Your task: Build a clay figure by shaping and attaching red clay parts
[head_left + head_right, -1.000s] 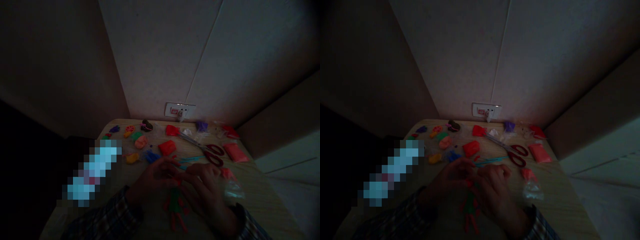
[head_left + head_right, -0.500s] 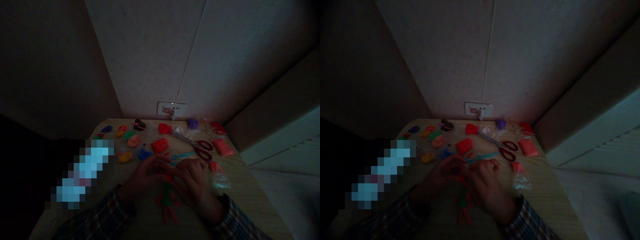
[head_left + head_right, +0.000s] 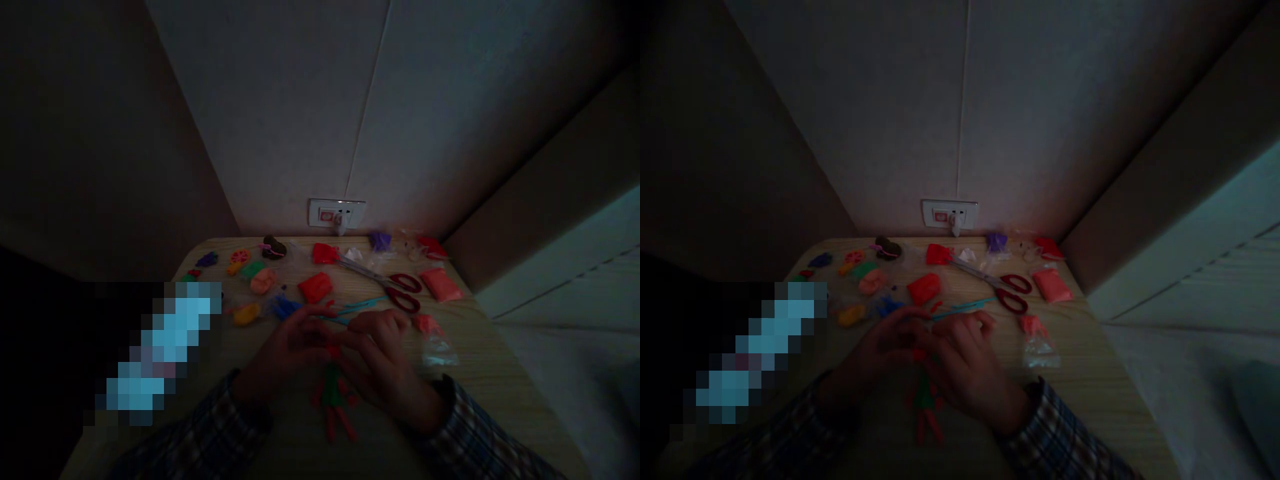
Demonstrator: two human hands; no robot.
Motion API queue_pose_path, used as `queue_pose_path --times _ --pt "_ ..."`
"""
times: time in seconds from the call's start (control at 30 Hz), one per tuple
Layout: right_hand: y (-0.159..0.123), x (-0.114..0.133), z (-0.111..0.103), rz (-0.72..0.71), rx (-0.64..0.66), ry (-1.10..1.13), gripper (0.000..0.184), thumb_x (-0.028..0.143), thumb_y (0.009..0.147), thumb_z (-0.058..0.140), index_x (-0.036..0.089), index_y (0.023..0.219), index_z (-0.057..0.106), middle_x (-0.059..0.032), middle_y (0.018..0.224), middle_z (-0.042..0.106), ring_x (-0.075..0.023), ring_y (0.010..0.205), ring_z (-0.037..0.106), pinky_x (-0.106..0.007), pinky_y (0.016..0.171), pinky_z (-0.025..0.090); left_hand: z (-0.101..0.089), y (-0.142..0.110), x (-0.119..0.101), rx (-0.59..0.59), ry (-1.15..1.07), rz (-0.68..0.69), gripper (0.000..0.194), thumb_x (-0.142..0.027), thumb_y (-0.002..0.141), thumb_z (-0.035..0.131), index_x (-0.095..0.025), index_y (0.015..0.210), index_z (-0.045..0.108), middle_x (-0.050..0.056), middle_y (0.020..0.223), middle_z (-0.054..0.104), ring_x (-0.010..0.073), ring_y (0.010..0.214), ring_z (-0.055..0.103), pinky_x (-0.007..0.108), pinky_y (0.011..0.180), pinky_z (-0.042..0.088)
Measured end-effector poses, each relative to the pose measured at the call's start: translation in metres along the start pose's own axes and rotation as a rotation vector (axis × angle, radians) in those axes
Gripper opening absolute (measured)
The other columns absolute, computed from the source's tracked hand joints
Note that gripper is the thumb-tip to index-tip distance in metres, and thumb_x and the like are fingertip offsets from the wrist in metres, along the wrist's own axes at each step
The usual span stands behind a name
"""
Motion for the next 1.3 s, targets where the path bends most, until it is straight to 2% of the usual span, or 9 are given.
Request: queue_pose_path --times 0.13,0.33,0.6,0.73,0.87,1.3 --pt "-0.0012 -0.0005 0.0014 0.003 0.007 0.004 0.022 0.016 0.106 0.06 0.021 0.125 0.071 -0.0026 0.092 0.07 -0.0211 0.082 0.062 -0.038 0.075 0.041 -0.0021 -0.0023 -0.0024 -0.01 0.001 -0.023 0.038 -0.034 0.105 0.075 -0.019 0.138 0.067 0.01 0.13 0.073 0.0267 0.107 0.075 0.047 0.092 0.067" --pt "-0.0026 -0.0026 0.0016 0.008 0.041 0.003 0.023 0.018 0.106 0.061 0.021 0.126 0.074 -0.0033 0.094 0.07 -0.0211 0.084 0.063 -0.038 0.077 0.044 -0.0027 -0.0018 -0.0034 0.0 -0.011 -0.02 0.038 -0.034 0.104 0.075 -0.019 0.138 0.067 0.011 0.131 0.073 0.0273 0.109 0.075 0.048 0.093 0.066" --pt "-0.0006 -0.0008 0.0021 -0.003 0.032 0.014 0.018 0.021 0.109 0.059 0.019 0.115 0.075 -0.0041 0.093 0.068 -0.0212 0.084 0.063 -0.037 0.077 0.044 -0.0051 0.0004 0.0014 0.027 -0.032 -0.016 0.037 -0.035 0.105 0.074 -0.018 0.137 0.067 0.011 0.131 0.073 0.0267 0.107 0.075 0.047 0.092 0.067" --pt "0.001 0.0001 0.0007 -0.007 0.018 0.025 0.025 0.025 0.114 0.049 0.019 0.114 0.074 -0.0035 0.092 0.067 -0.0204 0.083 0.063 -0.037 0.077 0.044 -0.0041 -0.0005 0.0001 0.028 -0.049 -0.009 0.038 -0.035 0.105 0.074 -0.019 0.139 0.066 0.011 0.132 0.072 0.0272 0.109 0.075 0.048 0.093 0.066" --pt "0.0017 0.0015 -0.0008 -0.015 0.021 0.038 0.022 0.02 0.112 0.053 0.02 0.106 0.075 -0.0032 0.091 0.067 -0.0202 0.082 0.061 -0.038 0.076 0.042 -0.0015 -0.0007 -0.0002 0.044 -0.064 -0.002 0.039 -0.035 0.105 0.074 -0.019 0.139 0.066 0.011 0.133 0.072 0.0278 0.11 0.075 0.049 0.094 0.066" --pt "0.0004 0.0021 -0.0005 -0.045 0.023 0.059 0.024 0.021 0.113 0.051 0.018 0.107 0.075 -0.0044 0.09 0.067 -0.0214 0.083 0.061 -0.039 0.077 0.041 -0.0006 -0.0004 0.0037 0.085 -0.095 0.0 0.038 -0.036 0.105 0.074 -0.019 0.138 0.066 0.011 0.133 0.072 0.0271 0.108 0.075 0.048 0.092 0.067"
Point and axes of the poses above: each hand's wrist, its own y-axis towards the middle knuckle, its own z-axis out of the palm, x = y × z, the point moved 4 cm from there along y, towards the middle knuckle
